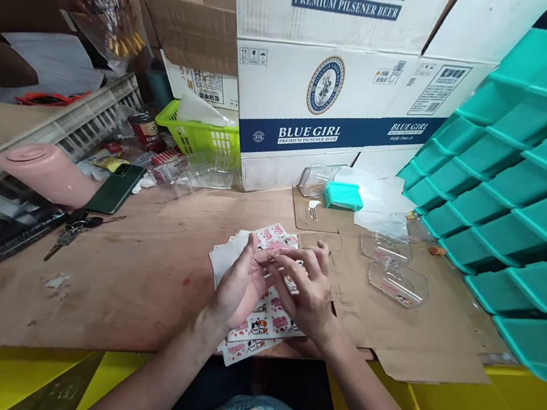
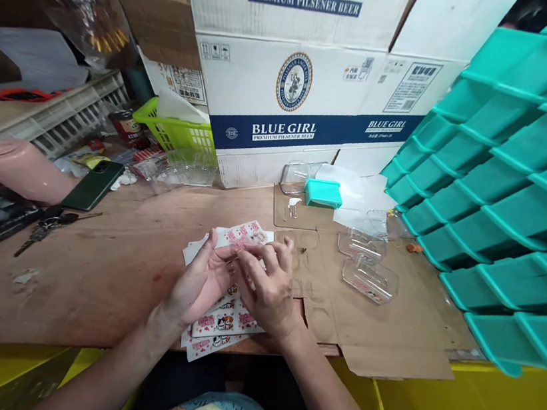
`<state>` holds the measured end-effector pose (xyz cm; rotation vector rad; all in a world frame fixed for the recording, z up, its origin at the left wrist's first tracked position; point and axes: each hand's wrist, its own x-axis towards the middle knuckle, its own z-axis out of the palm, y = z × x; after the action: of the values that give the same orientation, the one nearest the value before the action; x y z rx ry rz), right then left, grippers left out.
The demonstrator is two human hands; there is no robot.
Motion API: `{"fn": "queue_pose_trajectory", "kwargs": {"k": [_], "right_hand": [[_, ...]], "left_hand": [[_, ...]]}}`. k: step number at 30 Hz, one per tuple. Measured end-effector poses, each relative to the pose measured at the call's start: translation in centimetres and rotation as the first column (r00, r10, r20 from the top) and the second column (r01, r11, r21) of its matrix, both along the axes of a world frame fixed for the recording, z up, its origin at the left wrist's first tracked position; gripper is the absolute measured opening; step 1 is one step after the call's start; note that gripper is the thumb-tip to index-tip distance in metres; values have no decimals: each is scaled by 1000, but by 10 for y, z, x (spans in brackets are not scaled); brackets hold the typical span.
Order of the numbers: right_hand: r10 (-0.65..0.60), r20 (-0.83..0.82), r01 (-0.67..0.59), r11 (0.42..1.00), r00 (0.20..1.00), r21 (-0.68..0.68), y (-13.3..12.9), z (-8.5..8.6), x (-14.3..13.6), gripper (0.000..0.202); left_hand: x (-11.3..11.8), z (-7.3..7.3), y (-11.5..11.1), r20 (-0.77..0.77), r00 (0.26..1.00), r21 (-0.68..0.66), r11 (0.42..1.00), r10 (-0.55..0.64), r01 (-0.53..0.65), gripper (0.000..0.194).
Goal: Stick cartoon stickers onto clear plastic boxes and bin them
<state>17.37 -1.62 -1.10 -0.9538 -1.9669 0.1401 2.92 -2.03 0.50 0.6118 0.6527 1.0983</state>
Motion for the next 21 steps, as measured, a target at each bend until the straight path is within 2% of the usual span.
{"fn": "queue_pose_trajectory", "kwargs": {"k": [2, 4, 5, 7, 8, 9, 10, 11, 13, 15, 17, 19, 21], "right_hand": [[25, -111, -38, 992, 993, -120, -4, 5, 4, 30], [-62, -318, -44, 948, 946, -316, 0, 12, 10, 27], [-115, -406, -77, 901, 907, -427, 5, 15, 13, 25], [-145, -517, -242, 757, 844, -607, 19, 21, 17, 30], [-125, -550, -333, 678, 825, -655, 25, 23, 18, 32], [-103, -577, -396, 628, 811, -670, 30, 25, 18, 32], [-87, -590, -418, 624, 802, -660, 34, 26, 17, 31], [-82, -588, -395, 665, 805, -634, 35, 28, 17, 29], [-108, -554, -255, 805, 825, -536, 34, 30, 16, 23], [-160, -534, -101, 899, 830, -426, 30, 32, 20, 16], [-204, -542, -25, 922, 815, -385, 27, 32, 28, 14], [-222, -553, -28, 913, 803, -406, 26, 31, 35, 22], [-216, -557, -66, 895, 802, -442, 25, 29, 36, 37]], "left_hand": [[-4, -4, 0, -18, 997, 16, 997, 74, -73, 67], [-9, -7, -3, -69, 987, 81, 986, 148, -143, 63], [-11, -8, -5, -105, 980, 130, 979, 172, -158, 61], [-13, -7, -8, -200, 961, 236, 961, 192, -143, 56], [-13, -6, -10, -261, 946, 289, 950, 195, -116, 54], [-14, -4, -12, -326, 925, 339, 937, 197, -81, 52], [-14, -3, -14, -392, 897, 387, 921, 203, -39, 49], [-15, -3, -15, -455, 863, 430, 903, 217, 0, 47], [-20, -4, -16, -569, 776, 495, 867, 271, 60, 46], [-33, -7, -10, -648, 660, 550, 833, 379, 61, 57], [-55, -11, 5, -679, 498, 626, 779, 540, 9, 63], [-88, -11, 30, -653, 297, 723, 690, 697, -27, 55], [-128, -8, 63, -608, 83, 792, 610, 789, -2, 48]]}}
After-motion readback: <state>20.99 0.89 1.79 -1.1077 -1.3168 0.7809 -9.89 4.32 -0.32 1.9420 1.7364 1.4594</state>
